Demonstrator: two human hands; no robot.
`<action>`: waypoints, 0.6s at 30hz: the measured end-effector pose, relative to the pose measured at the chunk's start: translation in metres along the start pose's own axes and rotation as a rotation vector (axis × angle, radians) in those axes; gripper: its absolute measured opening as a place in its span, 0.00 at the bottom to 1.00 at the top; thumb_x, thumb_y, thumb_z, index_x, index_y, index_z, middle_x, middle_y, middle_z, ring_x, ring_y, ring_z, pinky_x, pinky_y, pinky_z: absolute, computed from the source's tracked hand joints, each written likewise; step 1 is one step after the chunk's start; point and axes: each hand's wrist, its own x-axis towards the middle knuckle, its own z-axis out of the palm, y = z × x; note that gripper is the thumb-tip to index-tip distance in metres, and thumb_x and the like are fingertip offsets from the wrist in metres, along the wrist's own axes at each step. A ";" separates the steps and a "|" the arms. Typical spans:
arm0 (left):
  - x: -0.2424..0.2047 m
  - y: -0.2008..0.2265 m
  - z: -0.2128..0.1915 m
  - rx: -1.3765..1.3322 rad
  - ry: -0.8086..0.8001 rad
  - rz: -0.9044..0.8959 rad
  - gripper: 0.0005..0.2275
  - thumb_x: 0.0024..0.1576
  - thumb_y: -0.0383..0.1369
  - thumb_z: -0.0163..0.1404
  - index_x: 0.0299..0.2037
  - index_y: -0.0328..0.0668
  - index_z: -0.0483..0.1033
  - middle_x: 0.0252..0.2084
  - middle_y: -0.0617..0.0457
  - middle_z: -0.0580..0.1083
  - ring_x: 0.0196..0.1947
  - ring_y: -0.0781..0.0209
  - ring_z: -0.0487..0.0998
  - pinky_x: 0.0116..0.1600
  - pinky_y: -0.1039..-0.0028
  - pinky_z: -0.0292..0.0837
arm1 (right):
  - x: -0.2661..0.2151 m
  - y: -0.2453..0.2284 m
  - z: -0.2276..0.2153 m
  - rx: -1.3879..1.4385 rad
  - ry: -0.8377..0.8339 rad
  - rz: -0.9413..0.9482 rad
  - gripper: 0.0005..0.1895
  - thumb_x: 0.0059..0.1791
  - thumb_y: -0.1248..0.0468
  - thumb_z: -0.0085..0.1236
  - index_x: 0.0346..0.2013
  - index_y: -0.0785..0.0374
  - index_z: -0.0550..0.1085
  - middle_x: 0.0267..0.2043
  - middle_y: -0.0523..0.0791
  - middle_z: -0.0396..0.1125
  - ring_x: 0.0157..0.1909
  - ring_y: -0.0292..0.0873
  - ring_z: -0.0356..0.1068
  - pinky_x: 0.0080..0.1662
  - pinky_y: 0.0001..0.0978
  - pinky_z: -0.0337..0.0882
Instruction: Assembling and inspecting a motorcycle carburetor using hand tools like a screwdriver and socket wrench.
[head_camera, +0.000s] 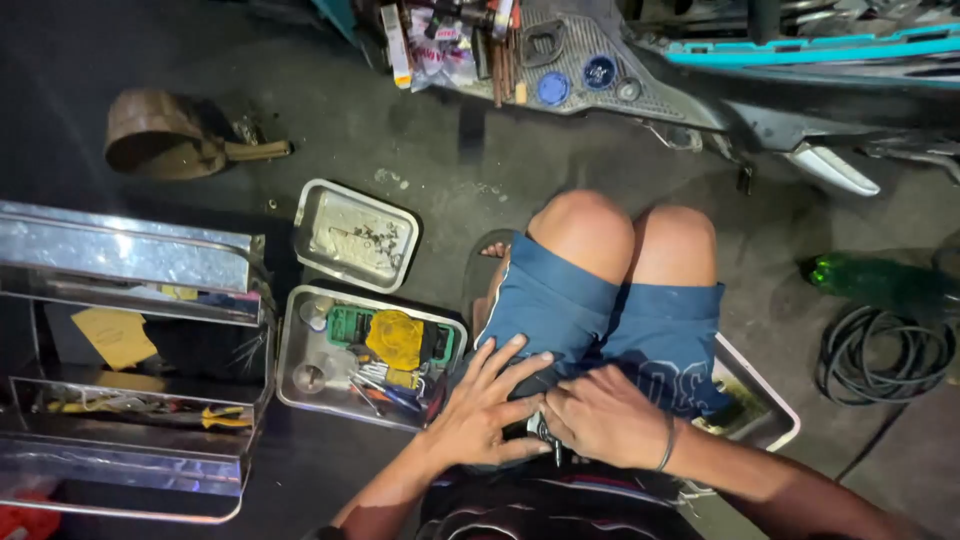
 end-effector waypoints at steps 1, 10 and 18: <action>0.002 -0.001 0.001 0.003 -0.006 0.000 0.22 0.69 0.56 0.52 0.50 0.44 0.83 0.81 0.42 0.63 0.83 0.27 0.58 0.81 0.27 0.47 | -0.002 0.005 0.004 0.004 0.005 -0.001 0.19 0.63 0.53 0.46 0.36 0.59 0.75 0.34 0.47 0.77 0.29 0.62 0.75 0.36 0.62 0.67; 0.023 -0.014 -0.005 -0.011 -0.075 0.031 0.19 0.63 0.56 0.60 0.39 0.49 0.86 0.81 0.46 0.64 0.84 0.32 0.57 0.83 0.25 0.42 | -0.002 0.018 0.000 -0.002 0.172 -0.109 0.21 0.64 0.50 0.47 0.33 0.59 0.74 0.32 0.46 0.73 0.28 0.61 0.73 0.29 0.60 0.65; 0.067 -0.057 -0.047 -0.220 -0.052 0.174 0.29 0.59 0.63 0.57 0.59 0.51 0.80 0.72 0.43 0.72 0.74 0.41 0.74 0.79 0.38 0.60 | 0.004 0.063 -0.051 0.201 0.249 0.085 0.24 0.60 0.44 0.53 0.25 0.52 0.76 0.26 0.46 0.78 0.31 0.52 0.80 0.32 0.52 0.67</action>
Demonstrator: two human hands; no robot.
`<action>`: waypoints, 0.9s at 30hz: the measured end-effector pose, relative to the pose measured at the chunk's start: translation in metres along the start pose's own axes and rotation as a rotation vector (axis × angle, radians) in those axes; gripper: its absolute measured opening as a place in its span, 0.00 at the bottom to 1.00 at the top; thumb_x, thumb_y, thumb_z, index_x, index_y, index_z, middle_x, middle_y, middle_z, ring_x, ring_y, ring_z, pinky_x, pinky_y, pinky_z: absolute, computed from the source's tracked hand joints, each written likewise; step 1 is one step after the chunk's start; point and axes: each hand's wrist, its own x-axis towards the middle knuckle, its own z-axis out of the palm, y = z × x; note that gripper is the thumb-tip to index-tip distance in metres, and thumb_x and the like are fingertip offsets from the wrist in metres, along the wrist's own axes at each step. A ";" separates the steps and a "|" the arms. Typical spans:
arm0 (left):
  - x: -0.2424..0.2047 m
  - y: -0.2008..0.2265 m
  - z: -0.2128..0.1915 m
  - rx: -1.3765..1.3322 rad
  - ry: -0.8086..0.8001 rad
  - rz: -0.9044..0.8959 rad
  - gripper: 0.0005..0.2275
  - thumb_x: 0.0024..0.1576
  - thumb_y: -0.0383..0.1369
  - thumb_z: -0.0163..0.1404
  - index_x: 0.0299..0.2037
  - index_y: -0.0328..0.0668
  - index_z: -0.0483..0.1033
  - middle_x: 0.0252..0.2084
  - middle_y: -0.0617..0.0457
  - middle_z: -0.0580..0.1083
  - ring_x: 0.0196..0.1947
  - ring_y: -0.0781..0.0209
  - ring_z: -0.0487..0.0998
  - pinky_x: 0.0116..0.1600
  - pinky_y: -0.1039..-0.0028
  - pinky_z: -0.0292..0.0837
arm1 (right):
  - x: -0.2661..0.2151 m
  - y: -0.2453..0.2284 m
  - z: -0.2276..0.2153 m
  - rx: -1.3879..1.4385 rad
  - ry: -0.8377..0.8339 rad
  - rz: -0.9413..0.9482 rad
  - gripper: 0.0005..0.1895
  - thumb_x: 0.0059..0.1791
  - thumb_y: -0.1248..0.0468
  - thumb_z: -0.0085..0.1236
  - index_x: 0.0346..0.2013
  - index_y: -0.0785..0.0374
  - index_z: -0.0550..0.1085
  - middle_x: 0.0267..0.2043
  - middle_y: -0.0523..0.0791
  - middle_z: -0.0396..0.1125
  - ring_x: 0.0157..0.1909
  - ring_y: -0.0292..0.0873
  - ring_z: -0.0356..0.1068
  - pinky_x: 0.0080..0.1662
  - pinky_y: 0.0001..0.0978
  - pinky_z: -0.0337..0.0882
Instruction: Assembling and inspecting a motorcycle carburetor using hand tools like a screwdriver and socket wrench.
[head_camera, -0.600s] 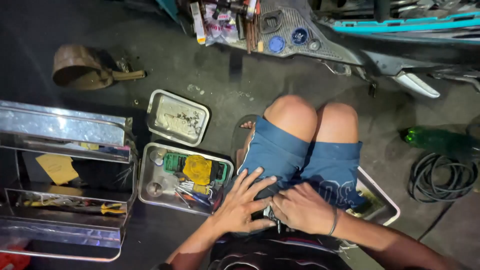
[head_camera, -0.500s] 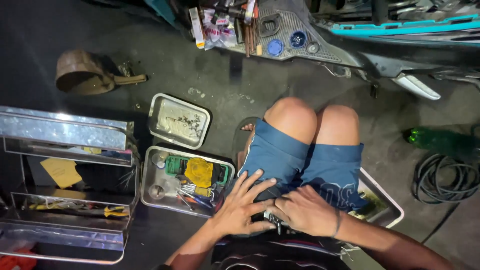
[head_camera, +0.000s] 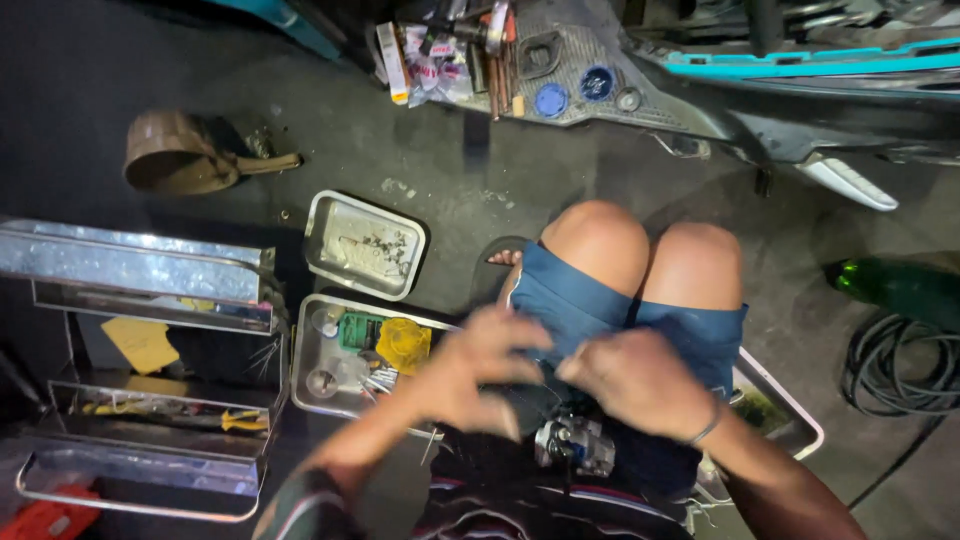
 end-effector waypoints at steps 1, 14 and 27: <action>0.015 -0.010 -0.019 0.002 0.000 -0.008 0.29 0.59 0.63 0.57 0.59 0.51 0.80 0.72 0.43 0.72 0.74 0.41 0.74 0.79 0.38 0.60 | 0.002 0.018 0.000 0.005 -0.004 -0.006 0.24 0.60 0.44 0.53 0.25 0.52 0.76 0.26 0.46 0.78 0.31 0.52 0.80 0.32 0.52 0.67; 0.126 -0.275 -0.135 0.771 0.738 -0.610 0.12 0.71 0.30 0.45 0.62 0.41 0.76 0.60 0.43 0.75 0.50 0.39 0.83 0.46 0.53 0.80 | 0.031 0.030 -0.031 0.480 0.755 -0.109 0.29 0.65 0.56 0.43 0.19 0.61 0.63 0.18 0.42 0.54 0.22 0.37 0.51 0.30 0.33 0.52; 0.113 -0.328 -0.138 0.895 0.807 -0.325 0.05 0.75 0.32 0.47 0.58 0.55 0.72 0.58 0.51 0.70 0.33 0.37 0.72 0.39 0.44 0.54 | 0.032 0.034 -0.035 0.546 0.742 -0.089 0.29 0.65 0.57 0.45 0.19 0.62 0.62 0.18 0.41 0.54 0.23 0.36 0.51 0.30 0.31 0.52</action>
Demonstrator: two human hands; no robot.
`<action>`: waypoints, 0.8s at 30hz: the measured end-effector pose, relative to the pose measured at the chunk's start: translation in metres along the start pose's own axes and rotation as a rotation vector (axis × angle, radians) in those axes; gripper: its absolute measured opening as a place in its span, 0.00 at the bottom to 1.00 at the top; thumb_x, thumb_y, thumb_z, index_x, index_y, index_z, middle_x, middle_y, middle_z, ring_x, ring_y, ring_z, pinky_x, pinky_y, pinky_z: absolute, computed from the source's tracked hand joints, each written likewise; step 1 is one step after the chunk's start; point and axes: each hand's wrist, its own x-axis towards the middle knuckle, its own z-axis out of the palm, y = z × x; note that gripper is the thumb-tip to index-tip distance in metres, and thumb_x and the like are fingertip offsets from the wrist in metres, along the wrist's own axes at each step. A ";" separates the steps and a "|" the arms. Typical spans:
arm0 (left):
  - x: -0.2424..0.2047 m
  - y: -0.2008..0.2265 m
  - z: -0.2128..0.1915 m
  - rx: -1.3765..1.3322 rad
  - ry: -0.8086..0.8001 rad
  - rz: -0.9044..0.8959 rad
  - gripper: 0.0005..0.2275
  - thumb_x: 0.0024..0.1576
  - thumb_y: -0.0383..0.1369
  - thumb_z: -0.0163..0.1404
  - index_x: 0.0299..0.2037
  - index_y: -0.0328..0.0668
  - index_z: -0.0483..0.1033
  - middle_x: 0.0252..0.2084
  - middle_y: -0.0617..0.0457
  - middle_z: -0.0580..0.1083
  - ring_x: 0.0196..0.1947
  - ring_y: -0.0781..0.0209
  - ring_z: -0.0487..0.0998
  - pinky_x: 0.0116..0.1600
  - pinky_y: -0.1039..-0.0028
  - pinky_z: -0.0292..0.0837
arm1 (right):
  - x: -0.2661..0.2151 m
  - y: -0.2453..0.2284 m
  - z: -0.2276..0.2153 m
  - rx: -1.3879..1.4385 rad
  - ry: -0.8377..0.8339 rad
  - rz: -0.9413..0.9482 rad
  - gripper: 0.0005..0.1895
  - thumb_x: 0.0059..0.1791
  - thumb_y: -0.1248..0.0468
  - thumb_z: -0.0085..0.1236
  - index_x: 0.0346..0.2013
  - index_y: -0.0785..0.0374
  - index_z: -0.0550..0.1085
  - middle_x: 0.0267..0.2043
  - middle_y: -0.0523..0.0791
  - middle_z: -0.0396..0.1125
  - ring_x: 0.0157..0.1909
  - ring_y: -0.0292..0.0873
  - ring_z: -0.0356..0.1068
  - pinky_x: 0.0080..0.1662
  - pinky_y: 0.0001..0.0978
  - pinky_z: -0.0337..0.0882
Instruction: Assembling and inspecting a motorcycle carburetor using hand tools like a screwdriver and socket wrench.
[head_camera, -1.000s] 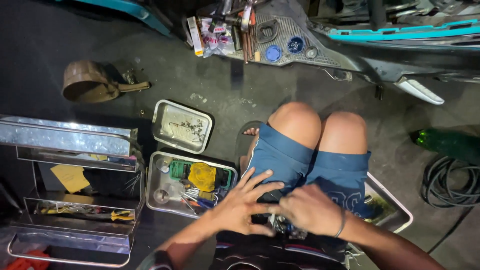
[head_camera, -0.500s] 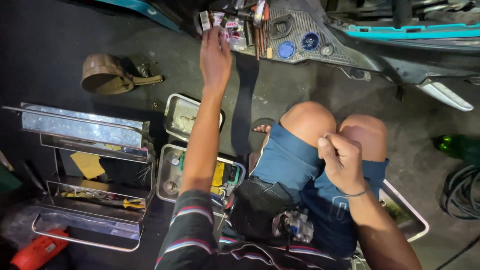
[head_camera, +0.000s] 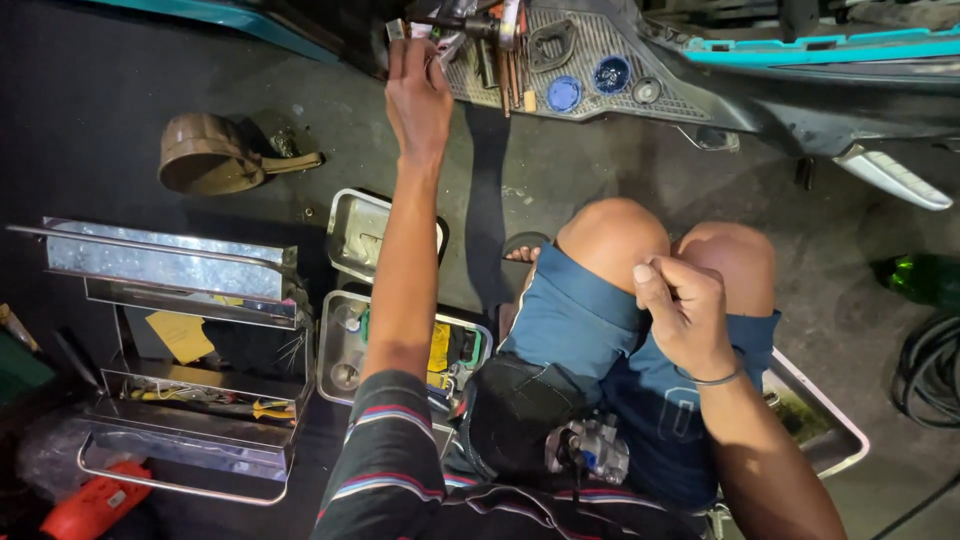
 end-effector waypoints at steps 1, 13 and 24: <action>-0.003 -0.006 0.004 -0.001 -0.001 0.001 0.05 0.75 0.32 0.47 0.58 0.55 0.72 0.58 0.51 0.70 0.33 0.37 0.72 0.39 0.44 0.54 | 0.000 0.001 0.001 0.000 0.001 0.000 0.29 0.65 0.57 0.45 0.19 0.62 0.62 0.18 0.41 0.54 0.23 0.36 0.51 0.30 0.31 0.52; 0.004 0.032 -0.019 0.083 -0.062 -0.071 0.13 0.60 0.22 0.49 0.46 0.49 0.86 0.59 0.56 0.77 0.42 0.46 0.85 0.33 0.54 0.80 | 0.001 0.002 0.002 -0.029 0.012 0.007 0.30 0.65 0.55 0.45 0.19 0.61 0.64 0.18 0.41 0.55 0.22 0.35 0.52 0.30 0.31 0.52; 0.022 0.055 -0.028 0.088 0.036 0.150 0.09 0.64 0.25 0.61 0.52 0.44 0.79 0.59 0.53 0.74 0.58 0.45 0.76 0.52 0.55 0.84 | 0.002 0.001 0.004 -0.015 0.008 0.013 0.29 0.65 0.57 0.46 0.19 0.61 0.63 0.18 0.40 0.56 0.23 0.35 0.52 0.30 0.29 0.52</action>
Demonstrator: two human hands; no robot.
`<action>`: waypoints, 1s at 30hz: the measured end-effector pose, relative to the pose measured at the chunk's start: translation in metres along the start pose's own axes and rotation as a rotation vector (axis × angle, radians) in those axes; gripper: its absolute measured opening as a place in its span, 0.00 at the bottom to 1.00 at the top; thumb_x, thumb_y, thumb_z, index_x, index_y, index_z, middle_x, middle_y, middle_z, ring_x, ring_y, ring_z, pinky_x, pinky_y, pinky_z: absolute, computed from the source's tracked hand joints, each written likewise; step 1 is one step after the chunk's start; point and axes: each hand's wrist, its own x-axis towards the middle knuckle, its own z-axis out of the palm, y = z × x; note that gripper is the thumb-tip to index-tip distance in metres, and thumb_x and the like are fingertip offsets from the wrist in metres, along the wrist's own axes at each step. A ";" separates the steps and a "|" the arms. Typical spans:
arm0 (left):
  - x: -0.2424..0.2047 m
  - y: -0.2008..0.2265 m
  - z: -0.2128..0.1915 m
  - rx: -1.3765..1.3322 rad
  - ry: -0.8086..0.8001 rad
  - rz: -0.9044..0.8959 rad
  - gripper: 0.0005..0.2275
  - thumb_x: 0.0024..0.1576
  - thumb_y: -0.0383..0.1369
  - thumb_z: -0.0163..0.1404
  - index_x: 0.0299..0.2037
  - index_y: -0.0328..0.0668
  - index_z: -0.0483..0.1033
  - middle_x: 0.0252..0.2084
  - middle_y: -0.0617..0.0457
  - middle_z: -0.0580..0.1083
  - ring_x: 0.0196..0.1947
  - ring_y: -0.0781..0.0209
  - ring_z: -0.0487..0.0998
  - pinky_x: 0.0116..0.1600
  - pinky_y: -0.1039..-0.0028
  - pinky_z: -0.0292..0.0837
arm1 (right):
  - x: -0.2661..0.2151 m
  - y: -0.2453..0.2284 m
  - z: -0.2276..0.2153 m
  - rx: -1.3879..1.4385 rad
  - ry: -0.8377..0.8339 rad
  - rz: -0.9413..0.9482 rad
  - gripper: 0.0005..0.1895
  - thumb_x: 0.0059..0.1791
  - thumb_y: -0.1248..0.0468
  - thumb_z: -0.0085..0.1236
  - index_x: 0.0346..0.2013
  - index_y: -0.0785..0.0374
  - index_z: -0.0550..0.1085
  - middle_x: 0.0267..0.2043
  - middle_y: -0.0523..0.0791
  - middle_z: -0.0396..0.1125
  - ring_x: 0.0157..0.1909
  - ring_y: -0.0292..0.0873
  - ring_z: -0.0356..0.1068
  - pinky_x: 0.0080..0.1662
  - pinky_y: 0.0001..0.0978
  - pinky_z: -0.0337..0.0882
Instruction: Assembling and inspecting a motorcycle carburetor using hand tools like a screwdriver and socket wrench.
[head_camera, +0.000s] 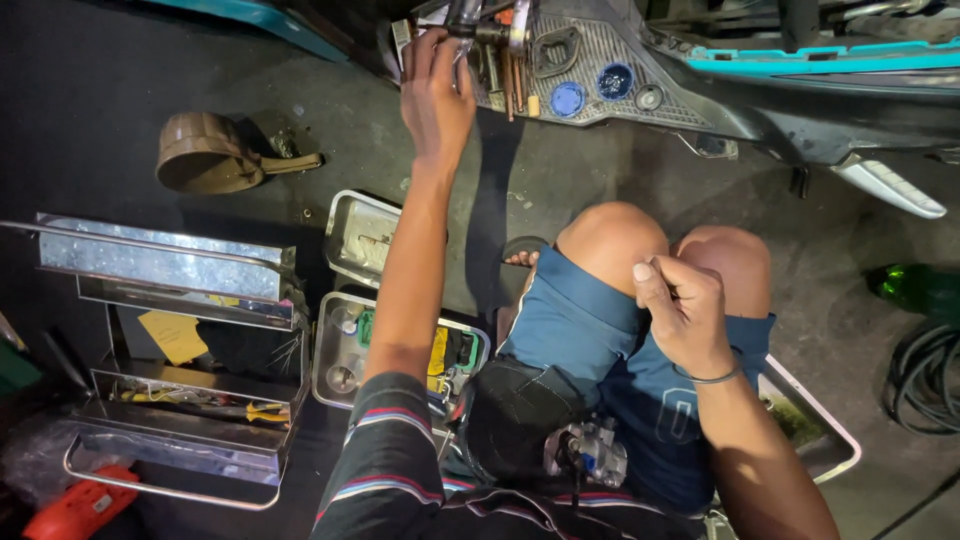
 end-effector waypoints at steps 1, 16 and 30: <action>0.006 0.000 -0.002 -0.002 0.001 0.003 0.09 0.64 0.25 0.61 0.52 0.44 0.79 0.59 0.53 0.74 0.58 0.45 0.76 0.52 0.55 0.84 | 0.001 0.000 0.000 -0.001 0.004 -0.001 0.29 0.65 0.57 0.46 0.19 0.61 0.63 0.18 0.40 0.56 0.23 0.35 0.52 0.30 0.29 0.52; 0.048 -0.031 0.009 -0.023 -0.300 0.227 0.14 0.61 0.31 0.68 0.55 0.46 0.82 0.54 0.49 0.77 0.52 0.44 0.76 0.50 0.55 0.75 | 0.001 -0.002 -0.002 0.007 -0.012 -0.029 0.30 0.64 0.54 0.45 0.19 0.62 0.63 0.18 0.41 0.55 0.22 0.36 0.52 0.30 0.31 0.52; 0.041 -0.053 0.022 -0.033 -0.372 0.351 0.13 0.76 0.36 0.55 0.67 0.45 0.82 0.70 0.46 0.70 0.66 0.36 0.70 0.53 0.43 0.68 | 0.002 -0.002 -0.001 -0.003 -0.015 -0.011 0.30 0.65 0.54 0.45 0.19 0.61 0.63 0.18 0.41 0.54 0.22 0.35 0.50 0.30 0.31 0.50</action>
